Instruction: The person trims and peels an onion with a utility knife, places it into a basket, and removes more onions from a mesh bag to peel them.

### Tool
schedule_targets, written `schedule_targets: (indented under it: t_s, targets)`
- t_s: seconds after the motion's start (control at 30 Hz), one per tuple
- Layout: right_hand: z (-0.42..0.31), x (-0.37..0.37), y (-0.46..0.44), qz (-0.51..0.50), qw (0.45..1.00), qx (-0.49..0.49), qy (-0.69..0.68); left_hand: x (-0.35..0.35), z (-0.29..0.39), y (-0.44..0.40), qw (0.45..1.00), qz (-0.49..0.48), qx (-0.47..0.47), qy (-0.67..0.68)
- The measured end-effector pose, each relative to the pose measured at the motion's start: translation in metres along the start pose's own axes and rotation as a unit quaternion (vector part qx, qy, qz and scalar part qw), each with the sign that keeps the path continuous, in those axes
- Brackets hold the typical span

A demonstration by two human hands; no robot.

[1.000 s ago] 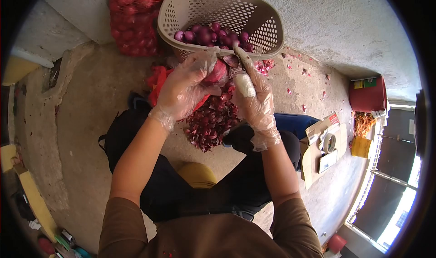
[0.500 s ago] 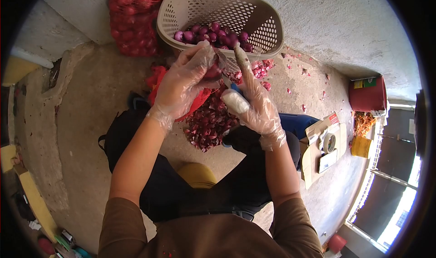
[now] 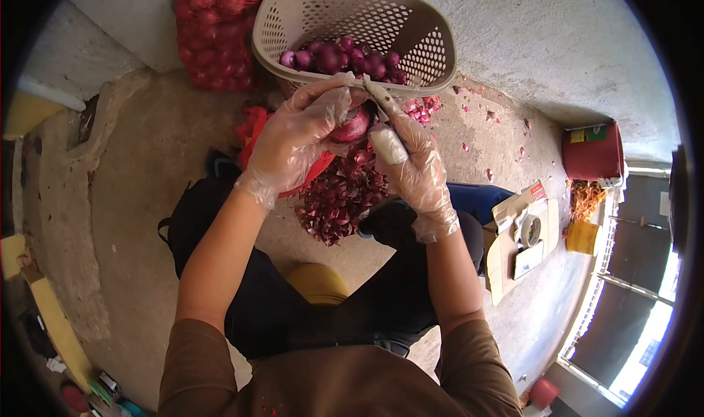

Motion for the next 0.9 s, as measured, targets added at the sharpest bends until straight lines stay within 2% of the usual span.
schedule_targets:
  t_s: [0.17, 0.3, 0.47, 0.6, 0.8, 0.9]
  targets:
    - [-0.005, 0.002, 0.002, 0.048, 0.983, -0.142, -0.105, -0.011, 0.000, 0.001, 0.999, 0.025, 0.018, -0.016]
    - [0.003, 0.000, 0.001, 0.049, 0.989, -0.087, -0.107, -0.009, 0.001, 0.004, 1.000, 0.016, 0.019, 0.015]
    - [0.003, -0.002, 0.002, 0.051, 0.986, -0.106, -0.118, -0.001, 0.000, 0.000, 0.999, 0.015, -0.005, 0.048]
    - [0.009, 0.000, 0.002, 0.077, 0.979, -0.141, -0.128, 0.000, 0.001, -0.003, 0.996, 0.021, 0.014, 0.086]
    - [0.013, 0.002, 0.003, 0.073, 0.978, -0.114, -0.157, -0.011, 0.009, 0.004, 0.987, 0.068, 0.037, 0.138]
    - [0.021, 0.007, 0.002, 0.073, 0.976, -0.148, -0.143, -0.010, 0.009, 0.002, 0.983, 0.075, 0.049, 0.160]
Point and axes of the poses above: each hand's wrist, its own y-axis away from the middle knuckle, its own x-axis out of the back of the hand, z = x × y, the point moved 1 cm from there along -y, towards the middle knuckle, and after that the axes turned 15 degrees about z, right-handed, at the moved point
